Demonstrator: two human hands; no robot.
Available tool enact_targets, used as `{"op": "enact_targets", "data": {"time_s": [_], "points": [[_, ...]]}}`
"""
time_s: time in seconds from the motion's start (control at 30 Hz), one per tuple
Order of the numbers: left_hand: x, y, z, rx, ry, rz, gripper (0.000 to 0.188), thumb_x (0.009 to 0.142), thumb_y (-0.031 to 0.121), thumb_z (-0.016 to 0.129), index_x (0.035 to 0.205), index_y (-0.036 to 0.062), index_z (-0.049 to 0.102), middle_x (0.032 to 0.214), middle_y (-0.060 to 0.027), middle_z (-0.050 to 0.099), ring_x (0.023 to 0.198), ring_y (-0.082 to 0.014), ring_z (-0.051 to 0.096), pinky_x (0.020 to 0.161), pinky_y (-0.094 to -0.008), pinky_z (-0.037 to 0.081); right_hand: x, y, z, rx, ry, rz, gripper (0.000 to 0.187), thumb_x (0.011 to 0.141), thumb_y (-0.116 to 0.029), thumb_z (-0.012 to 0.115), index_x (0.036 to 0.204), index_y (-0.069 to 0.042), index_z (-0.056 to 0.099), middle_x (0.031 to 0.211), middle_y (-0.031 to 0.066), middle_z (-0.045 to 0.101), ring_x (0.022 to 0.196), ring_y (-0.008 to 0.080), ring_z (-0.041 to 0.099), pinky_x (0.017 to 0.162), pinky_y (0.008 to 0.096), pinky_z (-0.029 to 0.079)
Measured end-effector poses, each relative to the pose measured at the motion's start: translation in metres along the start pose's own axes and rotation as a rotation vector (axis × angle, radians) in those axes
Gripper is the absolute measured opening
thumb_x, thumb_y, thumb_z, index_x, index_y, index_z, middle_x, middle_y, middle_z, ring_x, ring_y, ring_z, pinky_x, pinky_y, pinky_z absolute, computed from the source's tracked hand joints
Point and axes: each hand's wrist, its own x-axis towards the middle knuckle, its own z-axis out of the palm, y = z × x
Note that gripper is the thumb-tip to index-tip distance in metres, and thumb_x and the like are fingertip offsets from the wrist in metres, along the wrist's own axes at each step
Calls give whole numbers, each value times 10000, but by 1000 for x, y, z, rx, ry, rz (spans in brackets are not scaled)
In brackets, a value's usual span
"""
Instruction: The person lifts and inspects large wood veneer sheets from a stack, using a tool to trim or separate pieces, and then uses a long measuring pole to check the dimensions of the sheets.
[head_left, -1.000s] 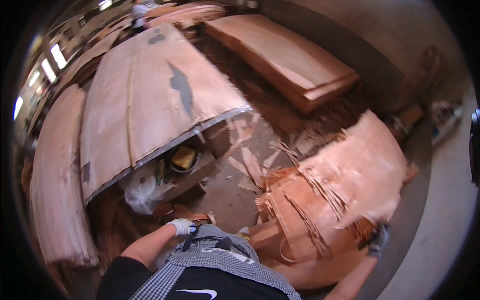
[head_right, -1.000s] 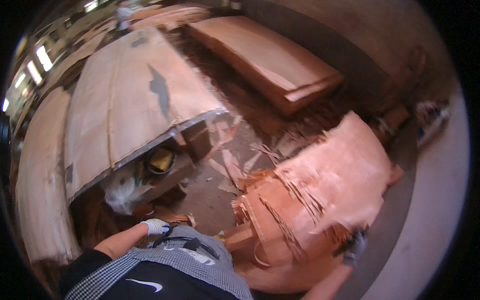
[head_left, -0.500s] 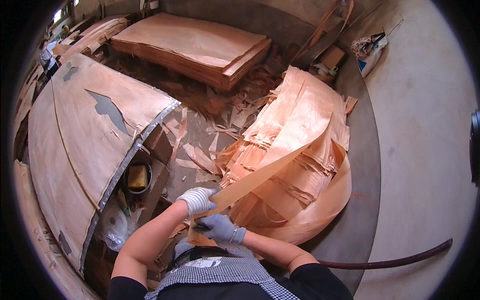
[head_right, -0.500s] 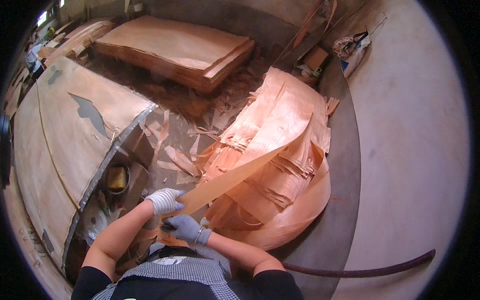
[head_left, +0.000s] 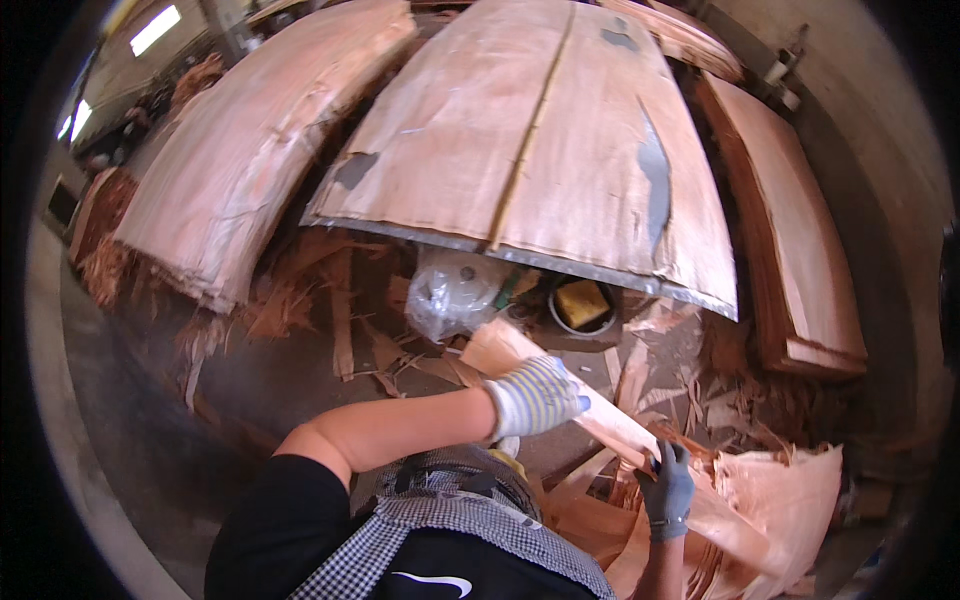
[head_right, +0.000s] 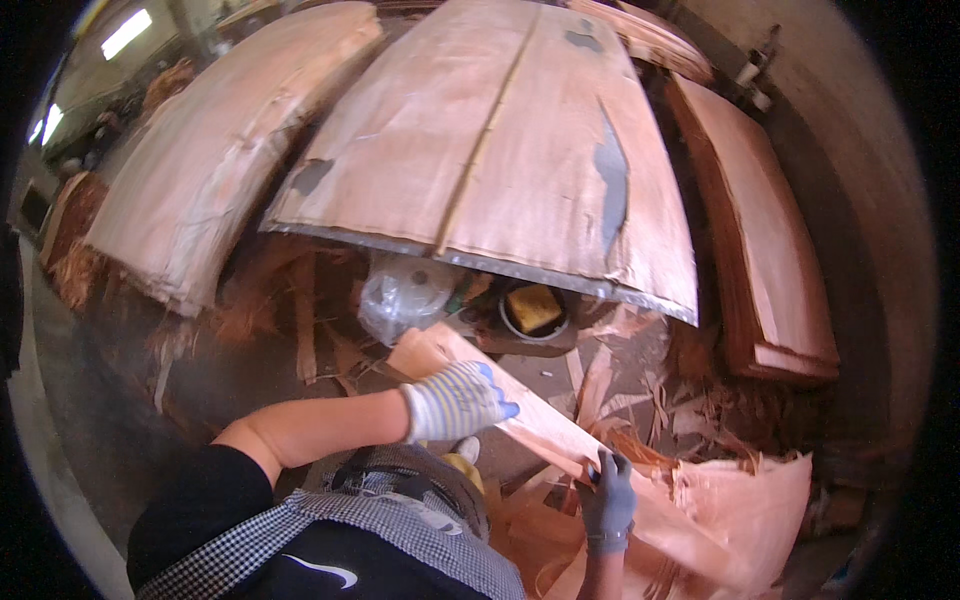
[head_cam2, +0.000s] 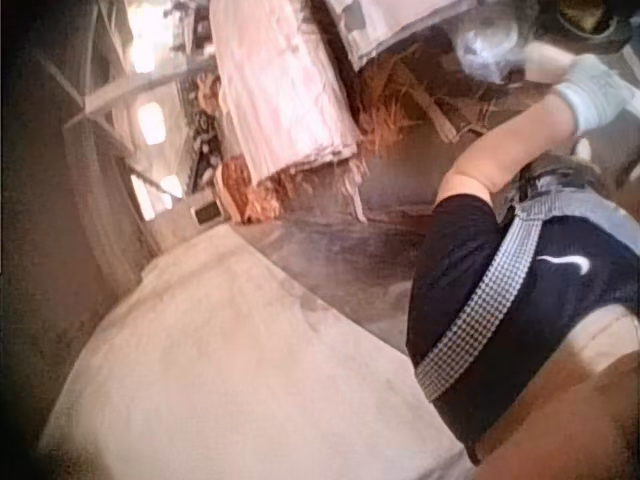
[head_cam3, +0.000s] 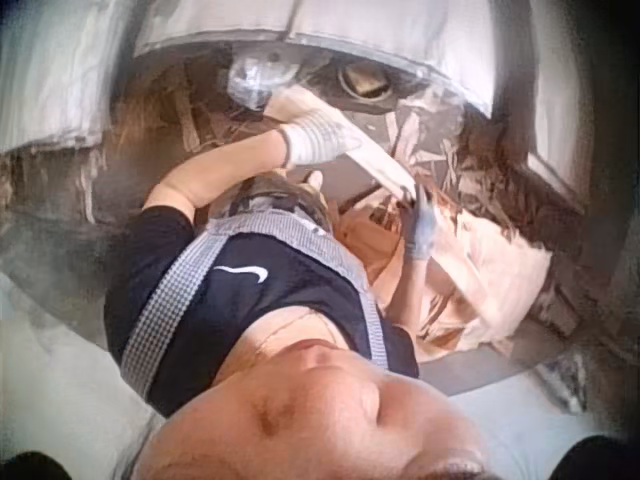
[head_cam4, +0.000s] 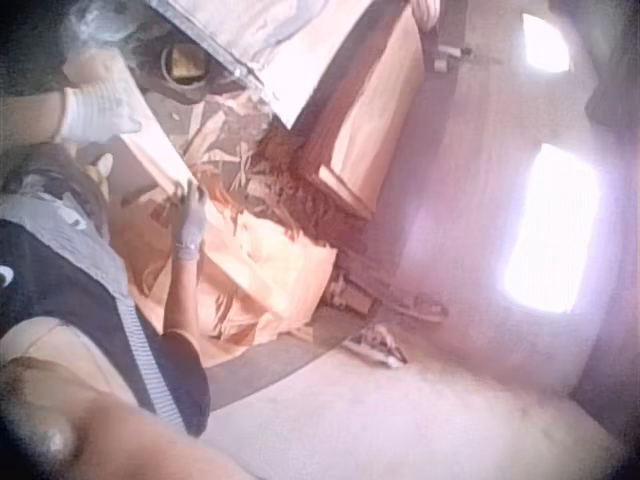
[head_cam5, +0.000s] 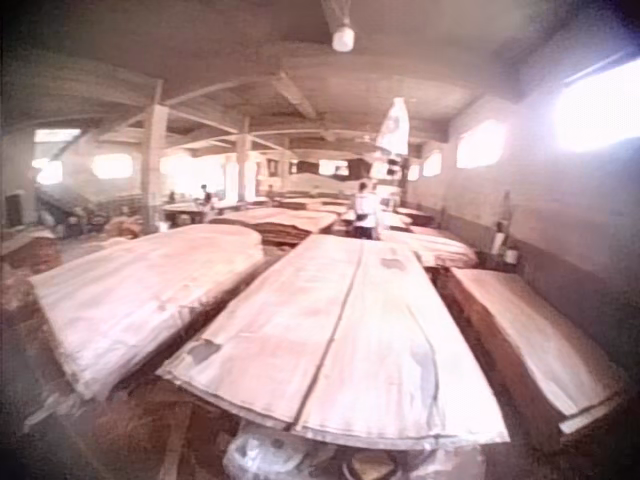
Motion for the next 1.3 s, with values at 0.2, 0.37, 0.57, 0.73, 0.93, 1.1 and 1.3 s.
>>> {"op": "enact_targets", "data": {"time_s": [0.2, 0.37, 0.57, 0.73, 0.93, 1.1, 1.3], "points": [[-132, -48, -56, 173, 188, -331, 229, 779, 116, 507, 965, 84, 638, 866, -87, 638, 839, -243, 598, 807, -373, 465, 79, -115, 35, 92, -385, -406, 244, 692, -215, 704, 879, -97, 601, 826, 125, 599, 709, 329, 597, 612, 378, 477], [-231, -68, -102, 557, 457, -677, 529, 721, 203, 622, 1226, 128, 484, 1265, -87, 471, 1192, -253, 408, 1027, -467, 283, 110, -243, 82, 201, -203, -500, 126, 754, -141, 632, 850, -74, 587, 808, 144, 593, 706, 352, 586, 599, 395, 471], [-335, -80, -79, 252, 385, -588, 521, 746, 260, 615, 1236, 125, 501, 1332, -107, 422, 1279, -271, 336, 1075, -466, 227, 197, -363, 114, 220, 110, -425, 132, 833, -178, 570, 801, -50, 578, 725, 163, 576, 638, 332, 573, 573, 383, 458], [-411, -121, -96, -982, 636, -942, 605, 845, 228, 611, 1340, -1, 349, 1332, -180, 428, 1244, -262, 400, 1037, -362, 317, 209, -494, 126, 96, 376, -505, 147, 838, -139, 572, 978, -93, 574, 828, 148, 598, 672, 316, 609, 560, 400, 481], [-412, -243, -151, -1298, 889, -527, 578, 865, 344, 577, 1286, 18, 350, 1234, -134, 438, 1125, -206, 464, 948, -310, 382, 175, -634, 207, 345, -93, -693, 426, 787, -212, 647, 1176, -105, 509, 1078, 155, 566, 836, 292, 626, 687, 369, 518], [-420, -348, -169, -1532, 1253, -882, 311, 862, 286, 578, 979, -2, 595, 853, -6, 572, 769, -69, 504, 685, -245, 436, 195, -649, 263, 701, -1, -531, 488, 721, -111, 699, 1170, -15, 531, 1163, 173, 559, 1045, 304, 570, 835, 332, 477], [-406, -501, -187, -998, 1008, -565, 294, 883, 178, 544, 1159, 77, 533, 1073, -127, 559, 964, -187, 527, 859, -311, 432, 210, -619, 345, 1013, -132, -5, 523, 797, 57, 530, 1301, -29, 421, 884, 114, 638, 772, 170, 623, 710, 262, 489]]}}
